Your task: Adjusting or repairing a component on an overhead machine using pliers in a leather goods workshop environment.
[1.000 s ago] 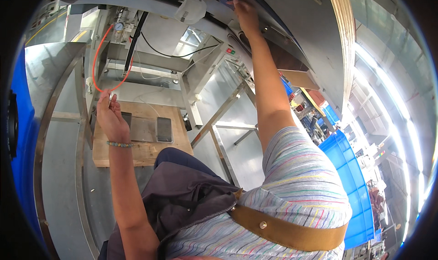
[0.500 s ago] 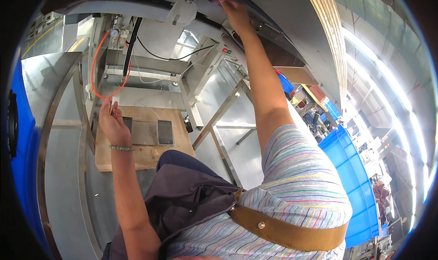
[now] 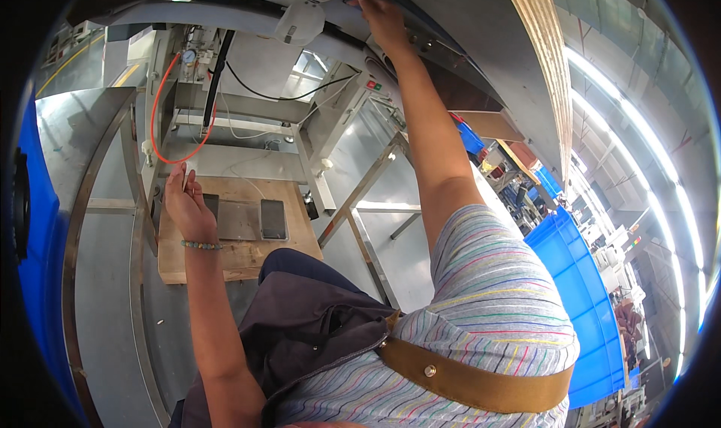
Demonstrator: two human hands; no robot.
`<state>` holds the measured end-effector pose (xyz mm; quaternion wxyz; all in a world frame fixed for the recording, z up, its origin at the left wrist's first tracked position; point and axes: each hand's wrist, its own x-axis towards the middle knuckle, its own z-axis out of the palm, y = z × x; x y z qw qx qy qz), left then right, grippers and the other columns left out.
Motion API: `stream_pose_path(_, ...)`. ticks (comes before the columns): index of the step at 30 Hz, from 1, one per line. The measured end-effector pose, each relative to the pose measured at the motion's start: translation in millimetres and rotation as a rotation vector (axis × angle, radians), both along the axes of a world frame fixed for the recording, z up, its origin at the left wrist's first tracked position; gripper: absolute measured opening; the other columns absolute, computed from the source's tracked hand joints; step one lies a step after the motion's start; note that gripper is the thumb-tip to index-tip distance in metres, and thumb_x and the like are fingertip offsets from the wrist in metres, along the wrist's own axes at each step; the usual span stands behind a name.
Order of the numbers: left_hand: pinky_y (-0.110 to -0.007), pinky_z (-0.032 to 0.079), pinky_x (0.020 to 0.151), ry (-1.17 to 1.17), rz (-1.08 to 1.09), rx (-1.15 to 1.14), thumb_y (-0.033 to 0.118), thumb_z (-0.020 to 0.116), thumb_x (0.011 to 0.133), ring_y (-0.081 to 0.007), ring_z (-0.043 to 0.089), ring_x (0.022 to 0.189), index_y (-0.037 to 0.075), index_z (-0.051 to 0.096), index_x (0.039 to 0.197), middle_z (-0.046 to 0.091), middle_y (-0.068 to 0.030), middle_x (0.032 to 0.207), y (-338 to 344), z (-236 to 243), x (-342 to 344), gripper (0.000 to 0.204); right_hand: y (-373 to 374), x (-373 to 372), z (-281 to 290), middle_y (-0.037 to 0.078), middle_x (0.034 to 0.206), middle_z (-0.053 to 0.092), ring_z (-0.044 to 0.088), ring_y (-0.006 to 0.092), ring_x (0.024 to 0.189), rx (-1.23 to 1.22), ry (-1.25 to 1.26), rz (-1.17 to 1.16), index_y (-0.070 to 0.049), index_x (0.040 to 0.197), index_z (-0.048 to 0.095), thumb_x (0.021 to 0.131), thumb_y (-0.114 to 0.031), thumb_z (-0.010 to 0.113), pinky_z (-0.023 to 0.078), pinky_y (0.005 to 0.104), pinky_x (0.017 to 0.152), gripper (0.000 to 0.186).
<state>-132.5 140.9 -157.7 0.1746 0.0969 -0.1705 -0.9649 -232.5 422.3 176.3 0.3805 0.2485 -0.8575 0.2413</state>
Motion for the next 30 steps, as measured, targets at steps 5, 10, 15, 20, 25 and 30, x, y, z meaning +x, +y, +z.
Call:
stream_pose_path(5,-0.022,0.042,0.073,-0.016,-0.012,0.009,0.017,0.059,0.091,-0.0090,0.055,0.088,0.005,0.060,0.109,0.062,-0.0008,0.105,2,4,0,0.021,5,-6,5,-0.010,0.058,0.031,0.025,0.0006,0.049,-0.013,-0.055,0.028,-0.005,0.100,0.068,0.095,-0.046,0.052,0.017,0.0207,0.044,0.044)
stream_pose_path(10,-0.021,0.042,0.072,-0.017,-0.013,0.014,0.016,0.059,0.091,-0.0092,0.055,0.087,0.005,0.060,0.108,0.062,-0.0010,0.105,1,0,-1,0.021,-7,1,0,-0.006,0.059,0.039,0.034,0.0043,0.052,-0.073,-0.110,-0.005,-0.006,0.097,0.070,0.093,-0.047,0.053,0.026,0.0232,0.049,0.044)
stream_pose_path(15,-0.020,0.042,0.068,-0.036,-0.010,0.023,0.014,0.059,0.091,-0.0093,0.055,0.085,0.004,0.061,0.107,0.063,-0.0015,0.102,2,2,0,0.019,-7,2,4,-0.011,0.059,0.032,0.024,-0.0001,0.047,-0.119,-0.182,0.059,-0.006,0.101,0.067,0.093,-0.047,0.054,0.017,0.0199,0.043,0.044)
stream_pose_path(20,-0.020,0.042,0.068,-0.021,-0.015,0.014,0.014,0.059,0.091,-0.0089,0.055,0.084,0.004,0.061,0.106,0.063,-0.0012,0.102,5,-4,-2,0.018,-7,1,3,-0.010,0.058,0.033,0.026,0.0006,0.048,-0.185,-0.243,0.085,-0.007,0.093,0.066,0.092,-0.046,0.056,0.019,0.0206,0.044,0.040)
stream_pose_path(25,-0.020,0.041,0.069,-0.047,-0.018,0.015,0.014,0.059,0.090,-0.0085,0.055,0.084,0.005,0.061,0.105,0.063,-0.0007,0.101,8,-2,0,0.017,-7,-1,4,-0.009,0.056,0.034,0.028,0.0023,0.049,-0.128,-0.140,0.058,-0.006,0.085,0.065,0.093,-0.043,0.056,0.020,0.0218,0.045,0.039)
stream_pose_path(30,-0.020,0.041,0.070,-0.035,-0.017,0.011,0.015,0.060,0.090,-0.0085,0.055,0.086,0.005,0.062,0.106,0.063,-0.0003,0.102,5,-3,-1,0.018,-16,4,0,-0.008,0.055,0.035,0.028,0.0033,0.050,-0.153,-0.096,-0.001,-0.005,0.082,0.065,0.093,-0.040,0.055,0.021,0.0227,0.046,0.038)
